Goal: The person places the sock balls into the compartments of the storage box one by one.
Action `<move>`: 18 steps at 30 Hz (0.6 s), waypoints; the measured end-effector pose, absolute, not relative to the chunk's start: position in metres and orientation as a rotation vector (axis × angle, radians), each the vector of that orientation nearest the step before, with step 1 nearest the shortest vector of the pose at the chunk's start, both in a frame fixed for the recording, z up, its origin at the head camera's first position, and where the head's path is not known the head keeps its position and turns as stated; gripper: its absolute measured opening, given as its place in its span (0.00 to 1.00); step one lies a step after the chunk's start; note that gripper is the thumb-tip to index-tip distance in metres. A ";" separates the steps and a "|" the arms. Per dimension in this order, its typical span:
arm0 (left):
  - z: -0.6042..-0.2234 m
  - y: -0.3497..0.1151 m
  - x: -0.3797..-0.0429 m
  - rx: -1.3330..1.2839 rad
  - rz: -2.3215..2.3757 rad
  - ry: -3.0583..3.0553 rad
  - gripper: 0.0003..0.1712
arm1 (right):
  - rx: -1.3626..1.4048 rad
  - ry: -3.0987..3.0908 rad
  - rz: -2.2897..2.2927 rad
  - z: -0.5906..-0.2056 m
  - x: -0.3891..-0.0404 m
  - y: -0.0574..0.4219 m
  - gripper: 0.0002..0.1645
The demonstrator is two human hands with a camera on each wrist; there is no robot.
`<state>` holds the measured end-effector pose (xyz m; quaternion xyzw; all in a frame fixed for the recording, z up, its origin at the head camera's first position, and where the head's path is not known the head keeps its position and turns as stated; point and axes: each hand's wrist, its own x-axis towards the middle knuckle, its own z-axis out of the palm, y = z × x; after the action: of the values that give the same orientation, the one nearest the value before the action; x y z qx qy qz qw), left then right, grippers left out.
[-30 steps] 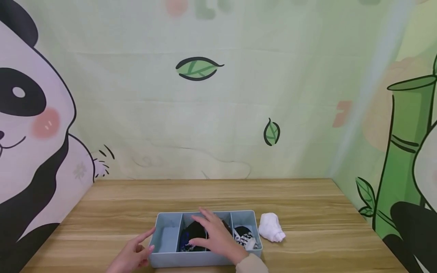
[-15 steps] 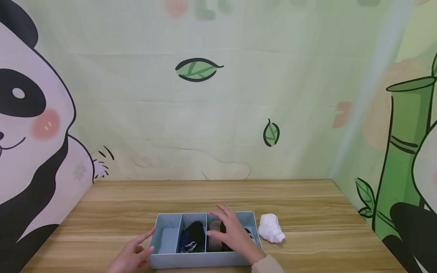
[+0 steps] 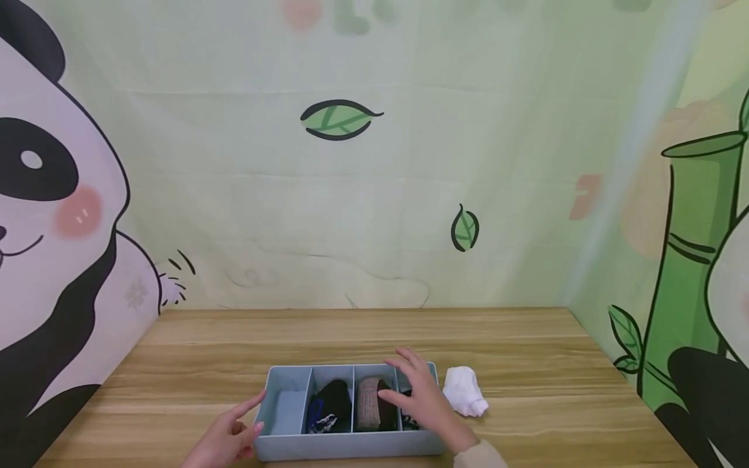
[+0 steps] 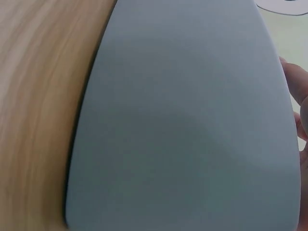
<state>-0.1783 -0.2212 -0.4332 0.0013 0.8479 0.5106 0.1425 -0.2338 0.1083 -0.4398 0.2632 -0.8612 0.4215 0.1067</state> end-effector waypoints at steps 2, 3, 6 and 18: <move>-0.433 -0.221 -0.178 0.008 1.480 2.444 0.37 | 0.752 -2.550 1.237 -0.440 -0.233 0.112 0.27; -0.433 -0.221 -0.178 0.011 1.483 2.443 0.38 | 0.744 -2.549 1.239 -0.439 -0.232 0.114 0.28; -0.433 -0.222 -0.178 0.025 1.493 2.438 0.38 | 0.731 -2.525 1.232 -0.440 -0.233 0.120 0.27; -0.434 -0.222 -0.179 0.008 1.486 2.436 0.36 | 0.657 -2.488 1.178 -0.445 -0.235 0.144 0.25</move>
<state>-0.1786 -0.2221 -0.4342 0.0026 0.8449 0.5153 0.1433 -0.2353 0.1441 -0.4453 0.2295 -0.8685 0.4111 0.1552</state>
